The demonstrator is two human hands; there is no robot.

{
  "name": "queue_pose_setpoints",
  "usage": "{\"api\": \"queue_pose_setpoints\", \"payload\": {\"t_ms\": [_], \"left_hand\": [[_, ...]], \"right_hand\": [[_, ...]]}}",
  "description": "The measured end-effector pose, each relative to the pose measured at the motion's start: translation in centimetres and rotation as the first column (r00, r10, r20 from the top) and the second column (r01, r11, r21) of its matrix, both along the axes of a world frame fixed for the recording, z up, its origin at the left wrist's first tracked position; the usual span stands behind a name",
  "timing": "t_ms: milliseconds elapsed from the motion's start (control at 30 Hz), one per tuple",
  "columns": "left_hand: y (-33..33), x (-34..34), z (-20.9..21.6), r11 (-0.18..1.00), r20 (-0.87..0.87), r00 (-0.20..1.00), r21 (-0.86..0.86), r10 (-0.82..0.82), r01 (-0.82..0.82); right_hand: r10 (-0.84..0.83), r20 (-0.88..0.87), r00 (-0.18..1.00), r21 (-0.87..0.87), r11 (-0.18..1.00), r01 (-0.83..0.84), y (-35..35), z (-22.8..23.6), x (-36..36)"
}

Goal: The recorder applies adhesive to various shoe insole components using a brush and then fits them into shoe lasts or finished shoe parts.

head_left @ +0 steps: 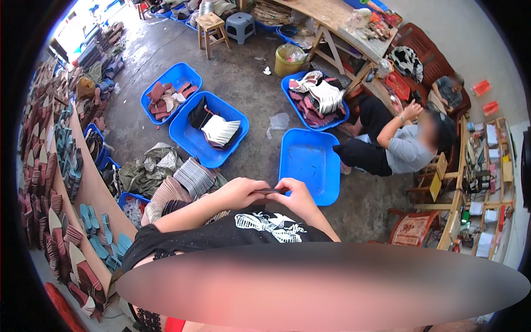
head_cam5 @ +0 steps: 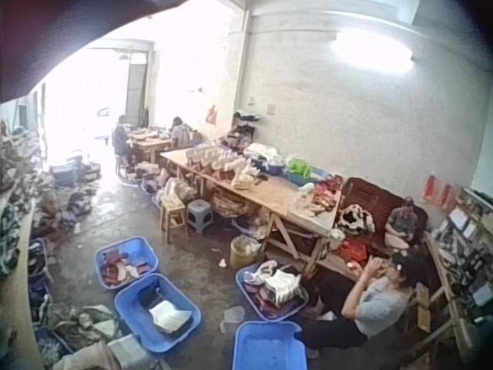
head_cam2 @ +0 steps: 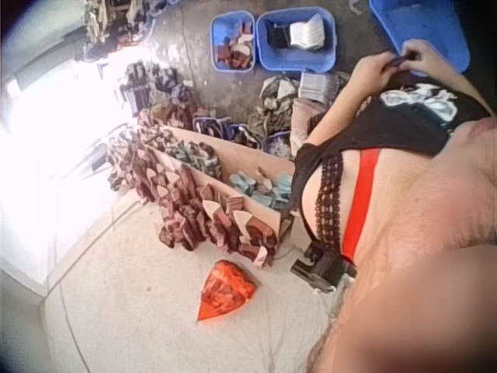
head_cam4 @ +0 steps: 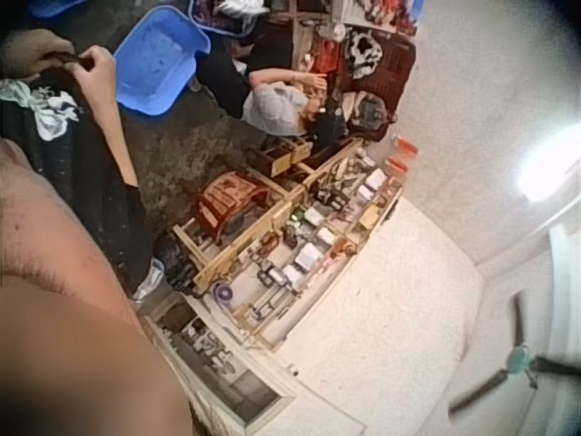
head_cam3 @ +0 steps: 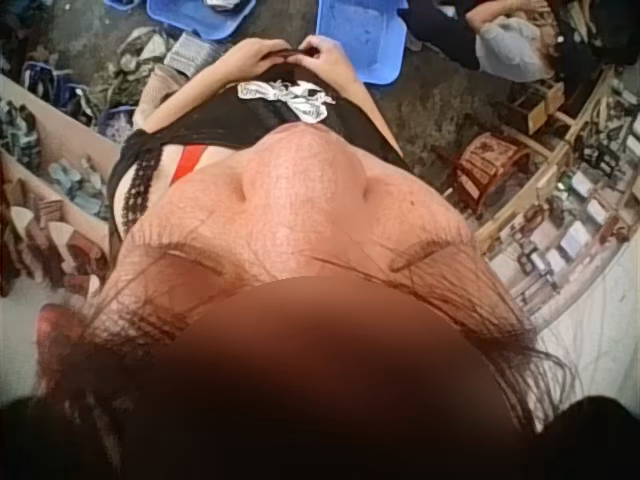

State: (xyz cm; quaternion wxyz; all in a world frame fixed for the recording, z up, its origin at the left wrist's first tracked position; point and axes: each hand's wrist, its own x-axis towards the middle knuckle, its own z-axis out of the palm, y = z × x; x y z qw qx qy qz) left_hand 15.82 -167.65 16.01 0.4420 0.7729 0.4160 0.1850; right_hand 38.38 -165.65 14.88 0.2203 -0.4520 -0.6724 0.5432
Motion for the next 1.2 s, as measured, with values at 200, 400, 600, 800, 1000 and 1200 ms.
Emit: {"api": "queue_pose_setpoints", "payload": {"t_ms": [200,400,600,800,1000,1200], "left_hand": [[7.4,-5.4,-1.0,0.939,0.104,0.934,0.0,0.341,-0.343],[25.0,-10.4,1.4,0.928,0.096,0.943,0.171,0.318,-0.33],[42.0,-13.9,4.3,0.918,0.144,0.961,0.291,0.236,-0.269],[56.1,-13.6,1.4,0.864,0.155,0.875,0.152,0.459,-0.48],[73.8,-16.6,2.4,0.838,0.049,0.841,0.07,0.539,-0.541],[86.1,-22.4,3.4,0.842,0.011,0.847,0.095,0.532,-0.53]], "right_hand": [[0.297,0.076,0.952,0.191,0.932,-0.306,12.8,0.5,-5.8],[0.161,0.041,0.986,0.088,0.983,-0.164,29.6,3.0,-11.0],[0.18,0.062,0.982,0.251,0.949,-0.19,44.6,4.3,-13.4],[0.05,-0.007,0.999,0.228,0.972,-0.047,58.5,2.5,-14.2],[0.002,0.006,1.0,0.146,0.989,-0.003,75.8,2.7,-15.4],[0.032,-0.243,0.969,0.092,0.996,-0.01,92.6,2.3,-21.2]]}}
